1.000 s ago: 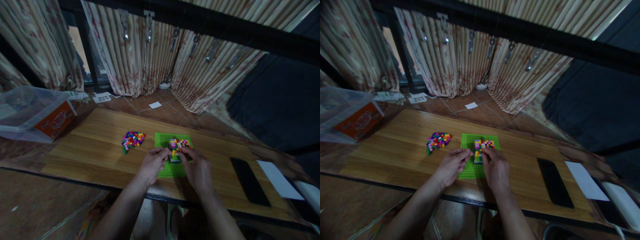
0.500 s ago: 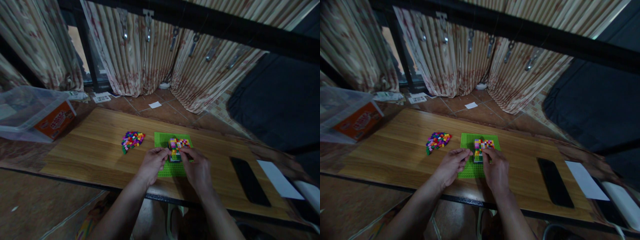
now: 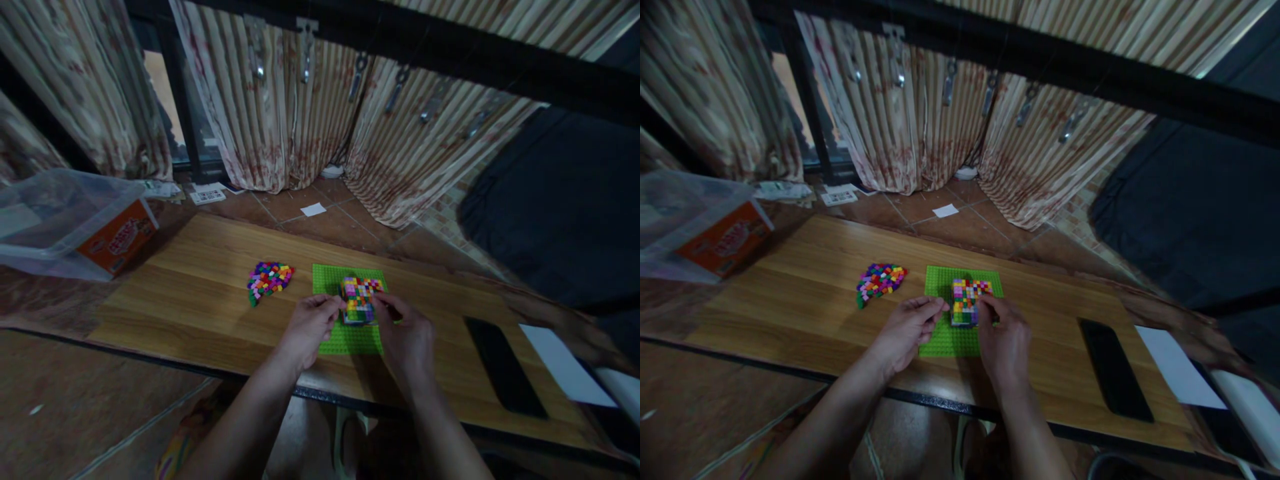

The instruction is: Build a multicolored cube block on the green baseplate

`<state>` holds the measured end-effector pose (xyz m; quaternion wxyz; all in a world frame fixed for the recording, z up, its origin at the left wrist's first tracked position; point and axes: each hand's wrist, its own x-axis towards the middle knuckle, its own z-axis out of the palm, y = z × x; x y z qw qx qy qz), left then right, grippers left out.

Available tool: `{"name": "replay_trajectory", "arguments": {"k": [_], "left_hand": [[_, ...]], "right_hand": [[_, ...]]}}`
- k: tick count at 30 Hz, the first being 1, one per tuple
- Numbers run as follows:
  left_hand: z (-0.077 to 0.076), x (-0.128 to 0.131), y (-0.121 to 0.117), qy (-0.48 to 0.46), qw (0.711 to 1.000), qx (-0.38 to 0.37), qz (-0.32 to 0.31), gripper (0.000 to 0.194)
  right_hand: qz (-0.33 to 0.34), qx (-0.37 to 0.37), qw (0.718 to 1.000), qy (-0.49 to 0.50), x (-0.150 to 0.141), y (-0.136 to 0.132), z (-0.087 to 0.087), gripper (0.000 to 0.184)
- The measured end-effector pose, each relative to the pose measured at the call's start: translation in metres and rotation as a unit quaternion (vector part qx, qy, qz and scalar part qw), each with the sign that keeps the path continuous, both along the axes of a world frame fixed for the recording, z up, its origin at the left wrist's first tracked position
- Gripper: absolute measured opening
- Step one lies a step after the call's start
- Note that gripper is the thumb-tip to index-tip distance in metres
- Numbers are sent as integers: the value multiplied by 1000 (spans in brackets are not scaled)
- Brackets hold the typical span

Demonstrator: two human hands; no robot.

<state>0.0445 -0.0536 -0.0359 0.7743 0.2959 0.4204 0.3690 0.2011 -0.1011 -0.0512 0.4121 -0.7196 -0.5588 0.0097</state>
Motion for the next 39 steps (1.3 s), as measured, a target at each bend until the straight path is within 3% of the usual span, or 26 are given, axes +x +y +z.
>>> {"name": "replay_trajectory", "arguments": {"k": [7, 14, 20, 26, 30, 33, 36, 39], "left_hand": [[-3, 1, 1, -3, 1000, 0, -5, 19], [-1, 0, 0, -10, 1000, -9, 4, 21], [-1, 1, -3, -34, 999, -17, 3, 27], [-2, 1, 0, -131, 985, -104, 46, 27], [6, -1, 3, -202, 963, -162, 80, 35], [10, -1, 3, -235, 954, -166, 83, 41], [11, -2, 3, -259, 950, -157, 75, 45], [11, -3, 3, -278, 948, -139, 60, 48]], "right_hand": [[-35, 21, 999, -30, -1, 12, -4, 32], [-21, 25, 999, 35, 1, 18, -19, 33], [-36, 31, 996, 81, -7, 18, -19, 32], [-31, 10, 995, 96, -7, 17, -14, 37], [-59, 79, 993, 61, -13, 9, -1, 32], [20, 121, 992, 36, -25, 0, 10, 20], [124, 90, 988, 11, -37, -6, 15, 16], [166, 50, 984, -29, -44, -9, 15, 17]]}}
